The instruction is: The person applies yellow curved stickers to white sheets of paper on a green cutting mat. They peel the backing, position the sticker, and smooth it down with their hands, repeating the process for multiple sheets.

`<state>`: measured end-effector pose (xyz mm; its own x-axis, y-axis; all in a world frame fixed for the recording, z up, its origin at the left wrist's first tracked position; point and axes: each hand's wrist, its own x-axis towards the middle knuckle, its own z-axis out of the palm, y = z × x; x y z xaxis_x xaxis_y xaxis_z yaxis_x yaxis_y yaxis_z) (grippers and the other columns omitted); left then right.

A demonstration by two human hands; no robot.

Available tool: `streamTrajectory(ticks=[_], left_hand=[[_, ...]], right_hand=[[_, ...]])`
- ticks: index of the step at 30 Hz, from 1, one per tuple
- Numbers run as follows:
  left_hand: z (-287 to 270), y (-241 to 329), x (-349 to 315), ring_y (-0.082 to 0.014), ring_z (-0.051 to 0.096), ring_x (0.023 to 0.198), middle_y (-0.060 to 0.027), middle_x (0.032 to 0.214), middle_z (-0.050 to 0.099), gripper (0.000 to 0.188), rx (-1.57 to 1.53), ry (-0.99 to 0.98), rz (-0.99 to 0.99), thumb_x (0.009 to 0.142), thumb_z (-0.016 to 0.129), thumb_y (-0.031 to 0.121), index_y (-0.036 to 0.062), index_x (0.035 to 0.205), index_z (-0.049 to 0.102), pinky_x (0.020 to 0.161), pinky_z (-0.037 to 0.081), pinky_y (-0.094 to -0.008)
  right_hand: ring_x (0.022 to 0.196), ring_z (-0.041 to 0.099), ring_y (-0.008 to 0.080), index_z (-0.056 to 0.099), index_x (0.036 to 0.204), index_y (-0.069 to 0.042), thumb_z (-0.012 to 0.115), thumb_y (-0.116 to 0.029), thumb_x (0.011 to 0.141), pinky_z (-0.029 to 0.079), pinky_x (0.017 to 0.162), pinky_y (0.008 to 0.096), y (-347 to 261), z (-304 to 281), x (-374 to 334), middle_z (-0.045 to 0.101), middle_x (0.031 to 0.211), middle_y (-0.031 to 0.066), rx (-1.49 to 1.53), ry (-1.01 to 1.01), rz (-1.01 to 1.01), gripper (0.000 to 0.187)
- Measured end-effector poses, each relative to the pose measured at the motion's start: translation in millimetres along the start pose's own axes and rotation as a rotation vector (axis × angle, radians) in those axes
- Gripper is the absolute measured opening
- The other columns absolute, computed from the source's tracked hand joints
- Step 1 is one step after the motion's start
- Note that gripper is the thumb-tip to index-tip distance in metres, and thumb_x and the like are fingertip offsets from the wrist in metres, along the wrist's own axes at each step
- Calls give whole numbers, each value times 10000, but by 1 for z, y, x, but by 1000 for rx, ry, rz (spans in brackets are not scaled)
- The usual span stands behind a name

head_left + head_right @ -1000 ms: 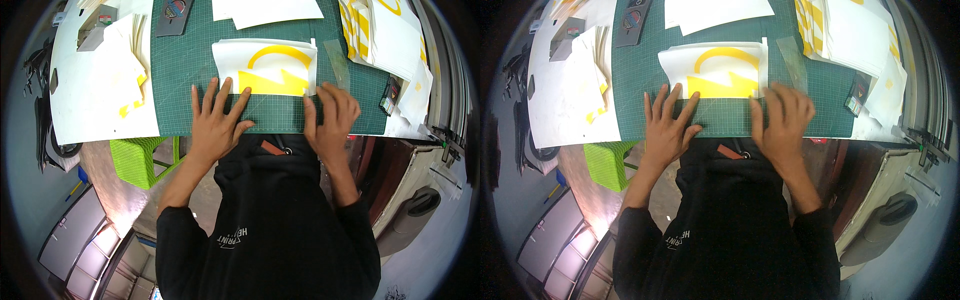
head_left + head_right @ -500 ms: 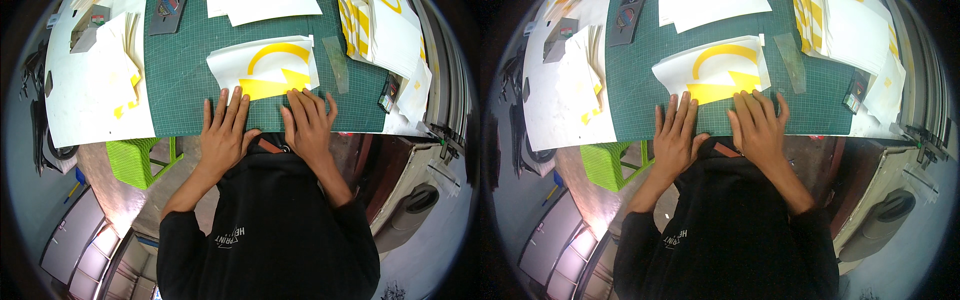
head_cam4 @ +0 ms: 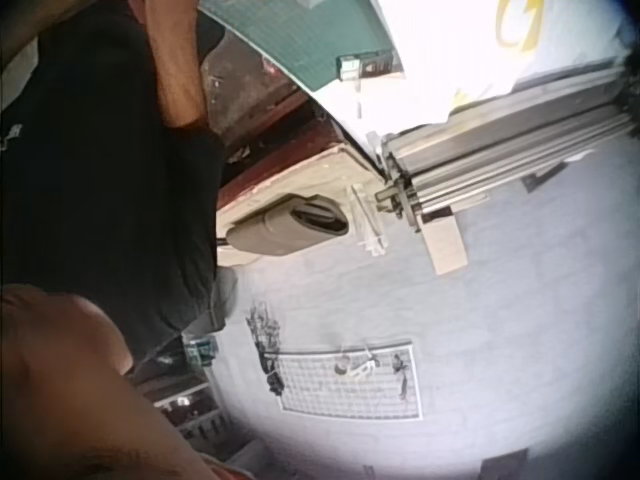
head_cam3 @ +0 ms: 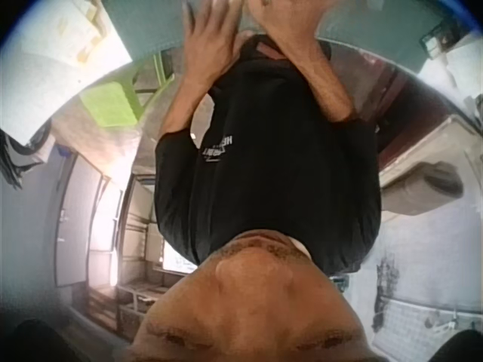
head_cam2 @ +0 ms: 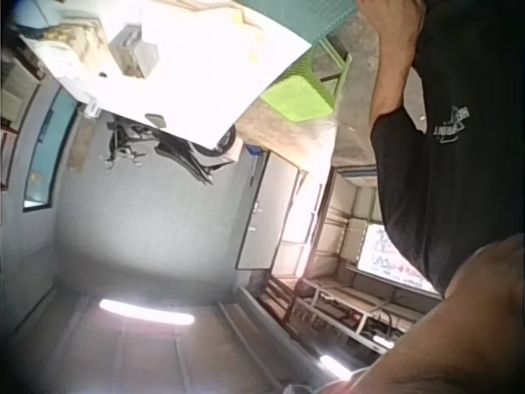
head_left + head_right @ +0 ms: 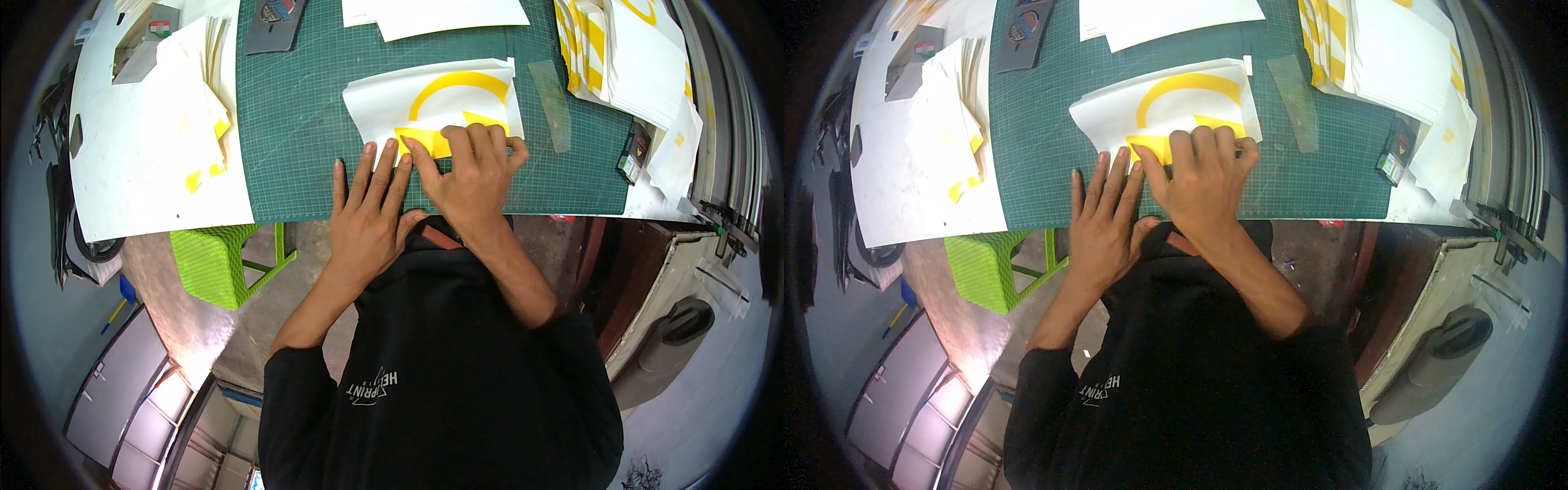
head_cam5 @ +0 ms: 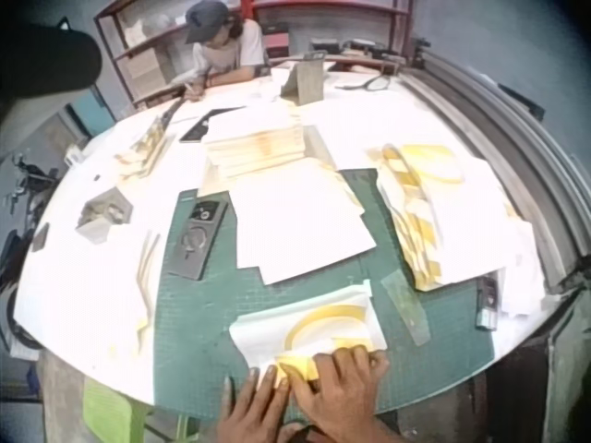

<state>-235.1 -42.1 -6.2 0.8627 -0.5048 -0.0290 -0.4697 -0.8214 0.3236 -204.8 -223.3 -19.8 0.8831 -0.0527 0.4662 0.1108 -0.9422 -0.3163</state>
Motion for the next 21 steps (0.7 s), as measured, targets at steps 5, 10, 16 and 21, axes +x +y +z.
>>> streamTrajectory(ticks=[5,10,16,21], left_hand=[[3,-1,-4,-366,264,1604,-128,1713,346,754,-3,13,-8,1006,583,530,117,1618,432,1271,170,-663],[4,-1,-3,-359,272,1601,-117,1712,351,751,13,24,-4,999,601,517,127,1618,435,1272,169,-663],[-2,-1,1,-364,304,1587,-139,1692,378,708,30,20,10,1013,629,450,115,1609,445,1270,172,-660],[2,19,17,-381,314,1577,-177,1674,392,650,-10,40,42,1036,618,346,22,1575,455,1283,194,-607]], right_hand=[[895,560,236,702,976,-110,844,-406,857,323,875,497,67,-16,-4,622,883,37,-87,-27,206,348],[936,587,226,718,1014,-99,830,-309,888,332,887,480,71,-30,1,654,950,44,-90,58,160,269],[1241,619,266,709,1165,-64,764,-225,945,325,1129,564,36,-30,-17,693,1250,79,92,-127,-186,278],[1353,577,260,679,1273,-74,720,-181,955,252,1199,620,36,-35,-26,657,1365,84,94,-225,-168,338]])
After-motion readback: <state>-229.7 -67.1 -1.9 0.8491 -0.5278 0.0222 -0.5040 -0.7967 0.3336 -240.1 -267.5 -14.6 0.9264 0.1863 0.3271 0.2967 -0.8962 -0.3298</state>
